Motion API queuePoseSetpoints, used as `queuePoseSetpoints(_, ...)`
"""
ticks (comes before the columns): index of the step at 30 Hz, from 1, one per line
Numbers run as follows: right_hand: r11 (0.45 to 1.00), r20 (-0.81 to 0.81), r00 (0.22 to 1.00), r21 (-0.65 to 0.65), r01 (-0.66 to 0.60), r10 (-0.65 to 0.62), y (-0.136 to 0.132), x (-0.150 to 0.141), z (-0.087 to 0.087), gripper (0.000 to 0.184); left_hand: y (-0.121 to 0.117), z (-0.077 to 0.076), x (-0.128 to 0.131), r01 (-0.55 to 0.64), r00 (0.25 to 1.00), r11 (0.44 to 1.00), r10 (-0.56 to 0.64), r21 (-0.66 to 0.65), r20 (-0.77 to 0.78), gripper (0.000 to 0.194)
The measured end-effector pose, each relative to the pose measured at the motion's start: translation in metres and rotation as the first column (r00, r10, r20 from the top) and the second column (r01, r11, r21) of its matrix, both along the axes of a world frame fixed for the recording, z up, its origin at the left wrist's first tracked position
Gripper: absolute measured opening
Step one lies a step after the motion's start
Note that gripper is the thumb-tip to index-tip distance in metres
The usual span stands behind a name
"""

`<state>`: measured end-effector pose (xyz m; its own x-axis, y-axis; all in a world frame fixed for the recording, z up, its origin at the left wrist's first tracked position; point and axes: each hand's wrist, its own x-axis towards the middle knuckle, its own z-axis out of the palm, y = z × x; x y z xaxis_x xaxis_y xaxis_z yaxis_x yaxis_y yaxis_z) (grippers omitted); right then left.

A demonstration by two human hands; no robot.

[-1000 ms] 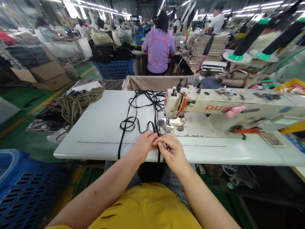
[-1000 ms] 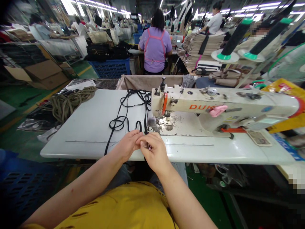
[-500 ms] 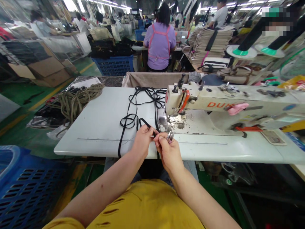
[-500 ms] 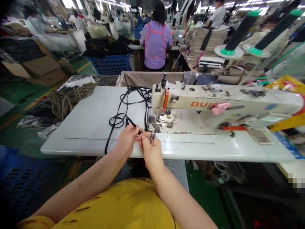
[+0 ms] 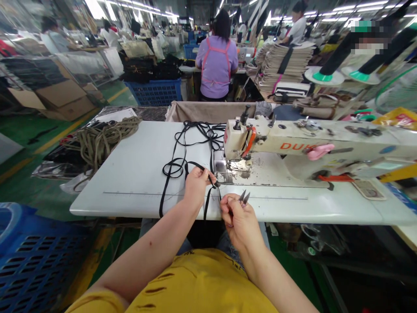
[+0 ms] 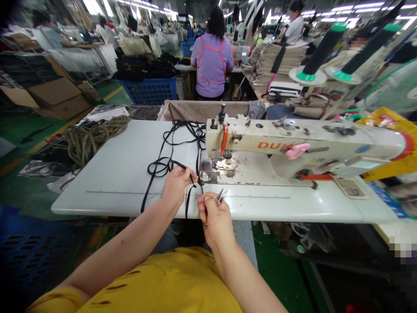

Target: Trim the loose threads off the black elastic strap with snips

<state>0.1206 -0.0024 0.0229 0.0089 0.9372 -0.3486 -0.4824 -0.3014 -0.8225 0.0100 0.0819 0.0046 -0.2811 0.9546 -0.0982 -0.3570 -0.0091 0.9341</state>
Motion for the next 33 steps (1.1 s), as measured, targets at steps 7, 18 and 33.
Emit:
queuePoseSetpoints(7, 0.974, 0.050, 0.978, -0.106, -0.199, 0.205, -0.043, 0.029, -0.020, 0.031, 0.042, 0.037, -0.054, -0.217, 0.976, 0.973, 0.218, 0.079, -0.014, 0.026)
queuePoseSetpoints(18, 0.851, 0.728, 0.670, 0.256, -0.458, 0.142, -0.006, 0.047, 0.015, 0.022, -0.007, 0.055, -0.037, 0.203, 0.970, 0.977, -0.210, -0.065, -0.125, 0.032)
queuePoseSetpoints(33, 0.934, 0.118, 0.931, 0.052, -0.352, 0.344, 0.001, 0.017, -0.010, 0.046, -0.038, 0.044, -0.031, 0.255, 0.966, 0.966, -0.256, -0.051, -0.024, 0.030)
